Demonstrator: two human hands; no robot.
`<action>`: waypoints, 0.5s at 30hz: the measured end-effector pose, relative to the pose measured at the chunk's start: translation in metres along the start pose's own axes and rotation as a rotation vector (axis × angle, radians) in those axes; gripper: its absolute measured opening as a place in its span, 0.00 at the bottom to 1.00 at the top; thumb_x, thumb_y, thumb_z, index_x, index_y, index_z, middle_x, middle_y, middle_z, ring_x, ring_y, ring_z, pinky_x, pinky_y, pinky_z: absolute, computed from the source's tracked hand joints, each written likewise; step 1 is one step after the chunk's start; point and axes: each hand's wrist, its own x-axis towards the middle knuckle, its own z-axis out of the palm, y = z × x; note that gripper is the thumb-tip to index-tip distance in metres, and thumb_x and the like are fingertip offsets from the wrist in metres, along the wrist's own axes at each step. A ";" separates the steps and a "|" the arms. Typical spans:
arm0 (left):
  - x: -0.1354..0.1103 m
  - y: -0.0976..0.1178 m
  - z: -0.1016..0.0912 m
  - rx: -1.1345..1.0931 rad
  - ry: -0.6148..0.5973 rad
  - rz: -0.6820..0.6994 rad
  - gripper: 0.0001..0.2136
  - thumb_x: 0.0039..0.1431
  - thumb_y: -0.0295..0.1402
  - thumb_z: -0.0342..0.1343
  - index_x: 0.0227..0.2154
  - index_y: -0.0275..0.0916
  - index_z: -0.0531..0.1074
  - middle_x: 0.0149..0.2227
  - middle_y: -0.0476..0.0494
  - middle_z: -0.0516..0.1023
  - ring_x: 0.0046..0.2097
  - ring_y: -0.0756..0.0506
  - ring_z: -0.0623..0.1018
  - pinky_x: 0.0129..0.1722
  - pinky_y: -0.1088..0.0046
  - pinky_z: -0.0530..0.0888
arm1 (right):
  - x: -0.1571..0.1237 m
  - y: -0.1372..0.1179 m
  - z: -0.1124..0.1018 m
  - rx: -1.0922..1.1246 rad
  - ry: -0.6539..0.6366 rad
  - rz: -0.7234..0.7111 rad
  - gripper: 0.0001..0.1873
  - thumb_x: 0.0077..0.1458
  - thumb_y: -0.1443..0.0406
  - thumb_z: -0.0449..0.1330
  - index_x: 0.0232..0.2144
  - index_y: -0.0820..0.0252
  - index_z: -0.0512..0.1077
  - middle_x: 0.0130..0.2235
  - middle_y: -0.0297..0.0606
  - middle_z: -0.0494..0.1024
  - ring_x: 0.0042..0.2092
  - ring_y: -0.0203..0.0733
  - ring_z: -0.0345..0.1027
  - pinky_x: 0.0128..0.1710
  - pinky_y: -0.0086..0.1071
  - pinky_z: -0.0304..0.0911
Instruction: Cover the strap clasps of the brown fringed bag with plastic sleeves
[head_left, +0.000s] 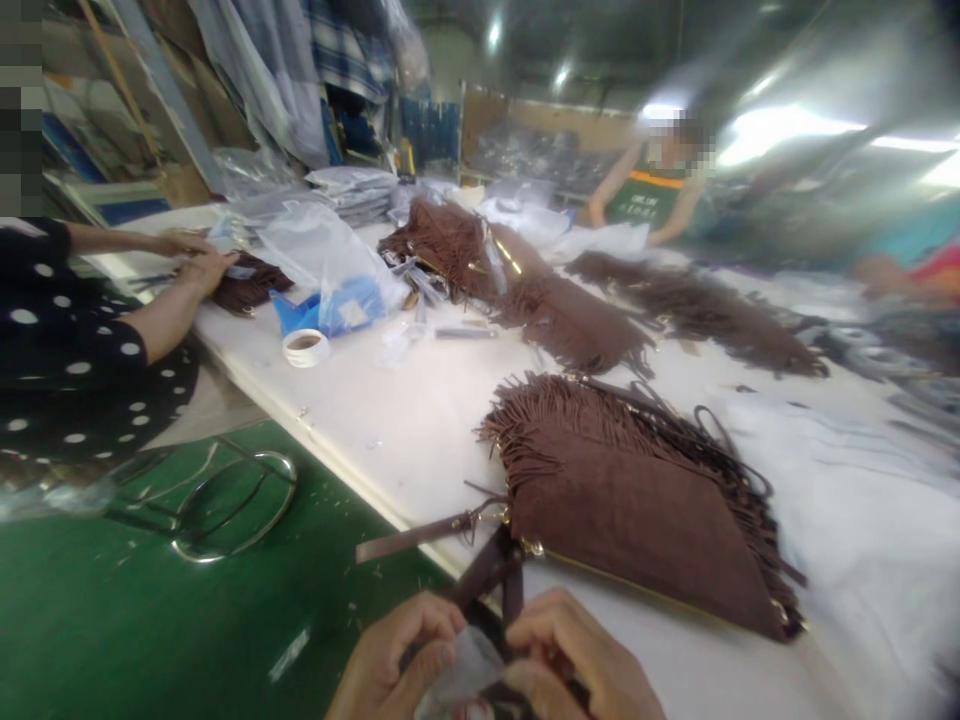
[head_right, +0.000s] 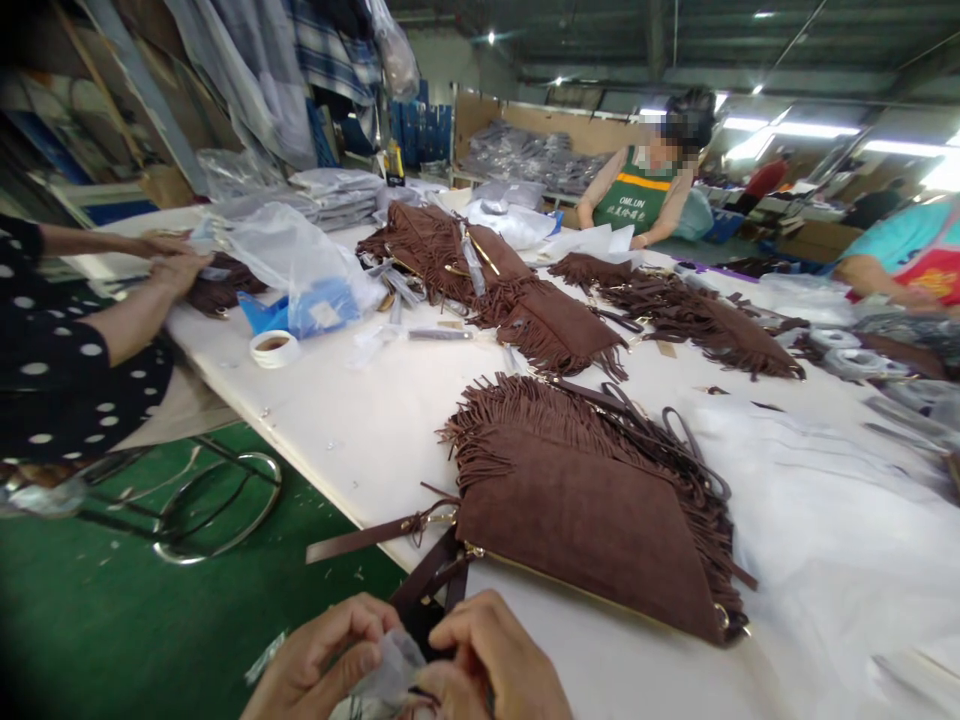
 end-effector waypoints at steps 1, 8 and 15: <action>0.000 0.000 0.000 -0.010 0.012 -0.012 0.13 0.64 0.42 0.50 0.30 0.39 0.70 0.36 0.44 0.75 0.38 0.46 0.74 0.39 0.75 0.68 | 0.001 -0.002 -0.005 0.037 0.069 0.071 0.08 0.56 0.58 0.57 0.30 0.54 0.73 0.28 0.31 0.73 0.27 0.34 0.66 0.27 0.24 0.59; 0.006 0.004 -0.005 0.003 0.068 -0.016 0.11 0.63 0.40 0.52 0.30 0.39 0.71 0.37 0.44 0.76 0.39 0.45 0.75 0.38 0.75 0.68 | 0.019 0.009 0.010 0.287 0.145 0.404 0.23 0.55 0.48 0.56 0.46 0.56 0.70 0.21 0.27 0.71 0.16 0.35 0.62 0.15 0.26 0.55; 0.004 -0.004 -0.017 0.040 0.027 0.034 0.10 0.64 0.38 0.52 0.30 0.39 0.71 0.36 0.45 0.76 0.39 0.46 0.76 0.38 0.76 0.69 | 0.033 0.017 0.034 0.326 0.380 0.403 0.18 0.52 0.48 0.61 0.33 0.57 0.73 0.21 0.31 0.71 0.24 0.37 0.63 0.22 0.26 0.57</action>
